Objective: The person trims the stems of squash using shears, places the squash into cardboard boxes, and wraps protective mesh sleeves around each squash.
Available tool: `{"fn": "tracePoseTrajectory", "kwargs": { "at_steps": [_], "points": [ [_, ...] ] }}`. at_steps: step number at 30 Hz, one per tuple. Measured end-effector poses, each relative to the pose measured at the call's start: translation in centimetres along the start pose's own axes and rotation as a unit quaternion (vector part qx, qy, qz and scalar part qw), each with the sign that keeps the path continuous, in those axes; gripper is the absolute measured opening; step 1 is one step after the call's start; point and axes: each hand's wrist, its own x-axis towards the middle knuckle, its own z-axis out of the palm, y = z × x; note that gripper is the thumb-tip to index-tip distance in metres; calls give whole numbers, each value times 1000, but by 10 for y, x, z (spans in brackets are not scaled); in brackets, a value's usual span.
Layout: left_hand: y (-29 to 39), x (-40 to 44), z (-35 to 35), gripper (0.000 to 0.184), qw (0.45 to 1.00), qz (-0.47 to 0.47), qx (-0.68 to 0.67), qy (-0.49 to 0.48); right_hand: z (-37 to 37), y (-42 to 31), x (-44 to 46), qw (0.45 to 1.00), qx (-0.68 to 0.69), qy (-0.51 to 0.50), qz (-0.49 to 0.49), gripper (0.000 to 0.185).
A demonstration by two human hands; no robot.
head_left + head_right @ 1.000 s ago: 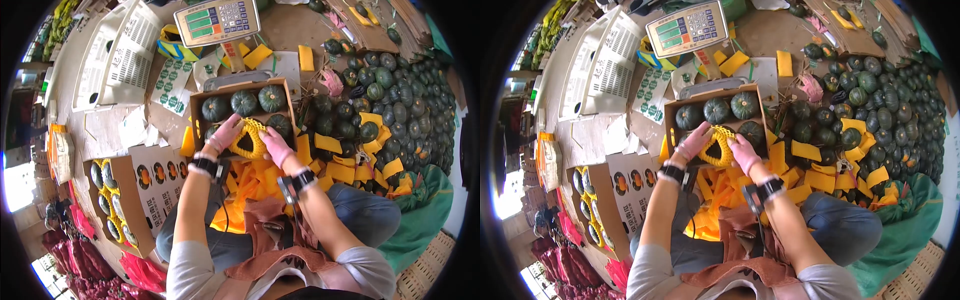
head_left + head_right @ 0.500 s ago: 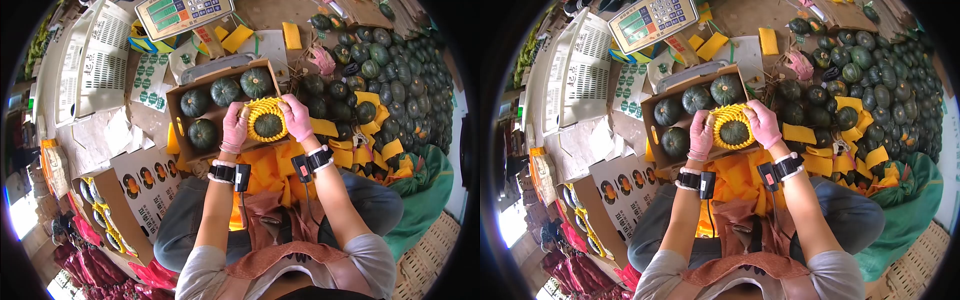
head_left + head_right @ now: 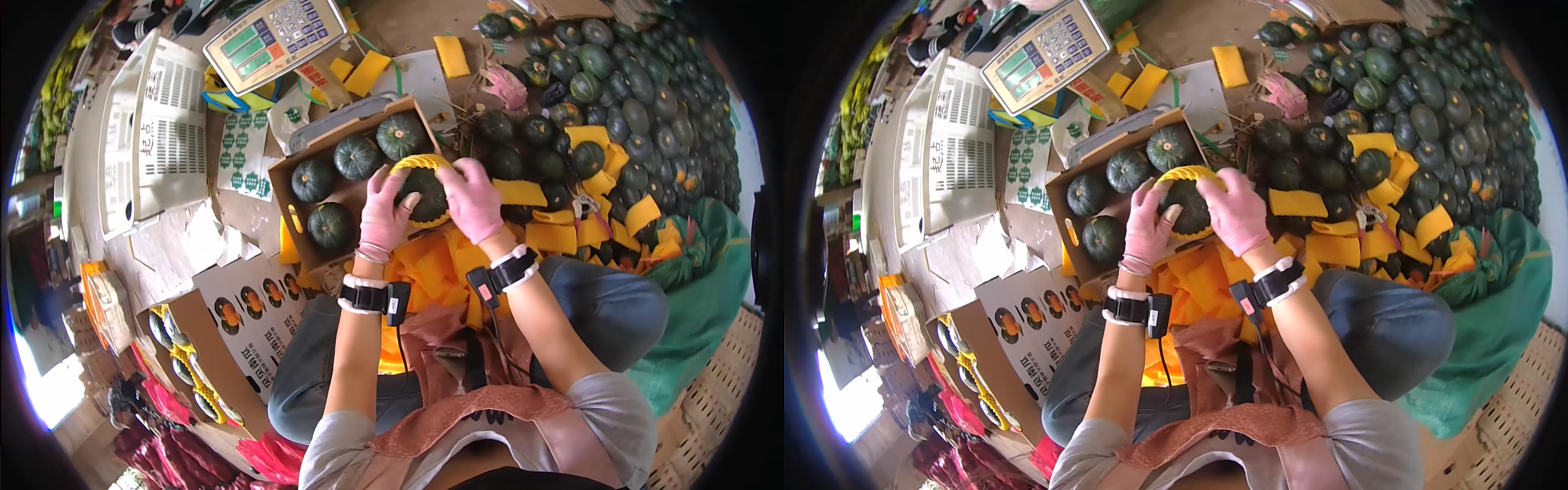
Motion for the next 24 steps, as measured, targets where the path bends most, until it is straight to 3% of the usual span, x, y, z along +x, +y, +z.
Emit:
{"fn": "tracePoseTrajectory", "kwargs": {
  "at_steps": [1,5,8,9,10,12,13,14,17,18,20,22,23,24],
  "points": [
    [-4,-2,1,49,997,-38,-54,-51,1,-3,-9,999,-33,-34,25,33],
    [-19,7,10,50,980,-69,-175,-61,18,-1,-11,982,106,-12,158,37],
    [-11,7,2,49,904,-164,-381,-102,22,-2,-4,981,93,-8,171,35],
    [-7,5,-5,51,916,-154,-356,-104,23,-5,-4,977,94,-21,192,33],
    [-7,1,-9,54,894,-174,-401,-95,22,-10,-1,977,93,-22,190,30],
    [-14,-10,-26,55,931,-156,-325,-59,15,-37,7,980,73,-29,181,24],
    [-12,-14,-37,50,924,-197,-327,-21,23,-43,5,976,112,-43,181,22],
    [-14,-14,-48,43,898,-213,-384,-10,29,-52,2,952,147,-103,247,23],
    [-55,3,-71,35,950,-218,-200,-97,52,-72,-17,848,273,-163,424,31],
    [-53,16,-78,34,960,-191,-152,-140,58,-73,-22,750,414,-164,489,30],
    [-65,39,-74,37,947,-186,-68,-253,52,-80,-23,485,646,-146,571,29],
    [-73,45,-63,42,938,-199,-83,-270,42,-74,-19,447,662,-145,584,26],
    [-81,39,-55,43,951,-182,-119,-220,39,-69,-17,427,670,-144,590,25],
    [-90,31,-46,42,956,-191,-128,-181,36,-62,-17,557,608,-184,535,24]
  ]
}}
